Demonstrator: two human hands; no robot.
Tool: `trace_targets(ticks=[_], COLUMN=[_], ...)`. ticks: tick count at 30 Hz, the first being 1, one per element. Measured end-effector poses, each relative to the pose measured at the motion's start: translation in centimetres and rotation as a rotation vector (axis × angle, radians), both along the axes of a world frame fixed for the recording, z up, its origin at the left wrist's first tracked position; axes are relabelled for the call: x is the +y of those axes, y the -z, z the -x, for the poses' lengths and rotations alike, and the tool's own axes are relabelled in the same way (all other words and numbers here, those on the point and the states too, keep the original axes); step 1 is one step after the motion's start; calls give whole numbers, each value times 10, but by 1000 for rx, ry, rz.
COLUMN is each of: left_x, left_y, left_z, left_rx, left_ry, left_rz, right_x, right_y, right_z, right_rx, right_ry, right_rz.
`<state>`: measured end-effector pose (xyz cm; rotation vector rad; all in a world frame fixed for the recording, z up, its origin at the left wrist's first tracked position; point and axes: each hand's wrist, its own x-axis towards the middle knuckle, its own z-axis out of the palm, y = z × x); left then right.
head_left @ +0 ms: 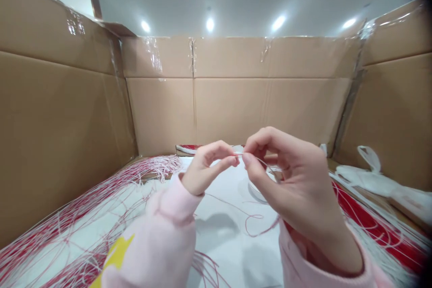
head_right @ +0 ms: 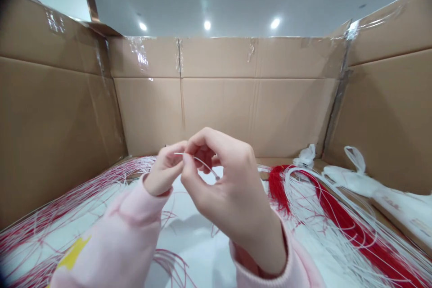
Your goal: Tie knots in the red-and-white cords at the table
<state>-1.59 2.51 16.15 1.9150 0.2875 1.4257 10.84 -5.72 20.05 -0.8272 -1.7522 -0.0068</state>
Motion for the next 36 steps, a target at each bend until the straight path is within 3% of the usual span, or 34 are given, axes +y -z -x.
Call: trace_targets(ticks=[3, 9, 15, 36], left_x=[-11, -20, -15, -15], left_y=[-8, -7, -5, -2], left_z=[12, 13, 12, 9], left_rx=[-145, -309, -312, -320], left_ry=[94, 128, 183, 199], left_rz=[-68, -179, -226, -163], right_x=[-4, -9, -9, -7], right_y=[1, 4, 6, 5], right_z=[5, 11, 10, 11], right_rx=[62, 50, 35, 22], right_ry=[-49, -143, -133, -99], right_rz=[-30, -55, -79, -122])
